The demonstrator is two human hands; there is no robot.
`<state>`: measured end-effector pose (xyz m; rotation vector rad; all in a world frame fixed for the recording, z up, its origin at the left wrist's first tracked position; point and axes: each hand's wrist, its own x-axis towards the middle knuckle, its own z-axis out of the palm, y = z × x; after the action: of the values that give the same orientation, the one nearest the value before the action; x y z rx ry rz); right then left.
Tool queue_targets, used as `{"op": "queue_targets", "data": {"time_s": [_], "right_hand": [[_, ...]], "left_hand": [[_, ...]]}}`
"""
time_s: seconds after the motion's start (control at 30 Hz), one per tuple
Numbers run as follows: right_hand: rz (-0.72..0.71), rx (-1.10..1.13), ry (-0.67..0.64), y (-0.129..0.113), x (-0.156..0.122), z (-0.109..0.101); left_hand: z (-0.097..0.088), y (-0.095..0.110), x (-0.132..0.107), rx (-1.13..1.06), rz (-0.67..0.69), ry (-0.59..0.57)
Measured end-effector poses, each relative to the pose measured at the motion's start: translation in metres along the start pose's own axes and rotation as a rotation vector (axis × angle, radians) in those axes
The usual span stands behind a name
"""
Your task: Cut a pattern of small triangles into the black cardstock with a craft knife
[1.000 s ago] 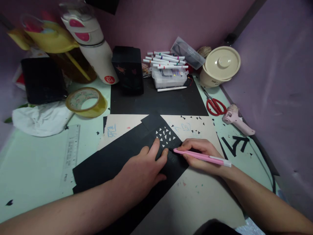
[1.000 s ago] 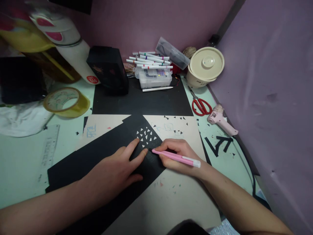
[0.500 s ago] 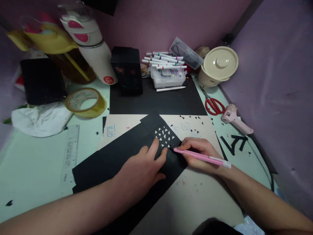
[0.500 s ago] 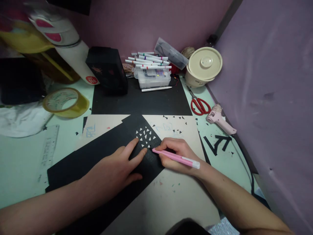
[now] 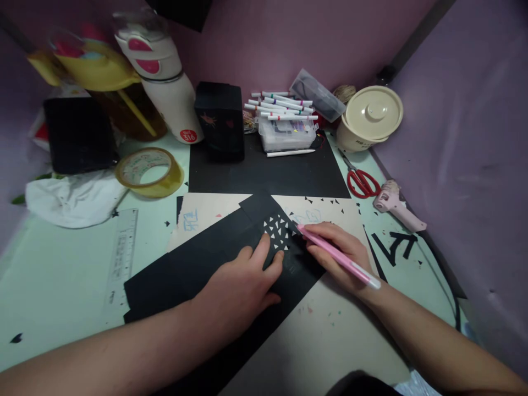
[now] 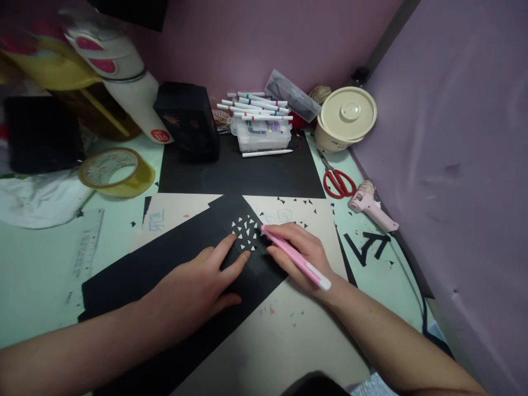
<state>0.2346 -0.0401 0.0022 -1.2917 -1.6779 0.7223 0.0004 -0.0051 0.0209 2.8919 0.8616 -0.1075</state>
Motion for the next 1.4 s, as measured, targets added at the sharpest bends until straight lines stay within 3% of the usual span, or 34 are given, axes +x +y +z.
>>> {"op": "queue_targets", "data": {"time_s": [0.07, 0.13, 0.23, 0.33, 0.5, 0.67, 1.13, 1.27, 1.4], "right_hand": [[-0.027, -0.038, -0.063, 0.001, 0.001, 0.003], [0.044, -0.049, -0.080, 0.002, 0.001, 0.005], [0.194, -0.035, -0.037, 0.005, -0.001, 0.007], [0.249, 0.018, 0.003, 0.009, -0.002, 0.008], [0.252, 0.043, 0.004, 0.010, -0.002, 0.009], [0.218, 0.027, 0.000, 0.008, 0.000, 0.008], [0.194, 0.068, -0.004, 0.008, 0.000, 0.008], [0.203, 0.076, -0.005, 0.008, -0.001, 0.008], [0.193, 0.074, -0.013, 0.008, -0.001, 0.007]], "left_hand": [[-0.001, 0.000, 0.000, -0.013, -0.004, 0.007], [-0.004, -0.001, 0.000, -0.023, -0.024, 0.004], [-0.006, -0.007, 0.005, -0.100, -0.025, 0.033], [-0.010, -0.015, 0.017, -0.280, 0.042, 0.085], [-0.016, -0.019, 0.043, -0.422, -0.029, 0.012], [-0.006, -0.016, 0.057, -0.478, -0.037, 0.033], [0.008, -0.024, 0.058, -0.501, 0.014, 0.104], [-0.009, -0.033, 0.060, -0.542, -0.037, 0.188], [-0.049, -0.036, 0.079, -0.543, -0.141, 0.335]]}}
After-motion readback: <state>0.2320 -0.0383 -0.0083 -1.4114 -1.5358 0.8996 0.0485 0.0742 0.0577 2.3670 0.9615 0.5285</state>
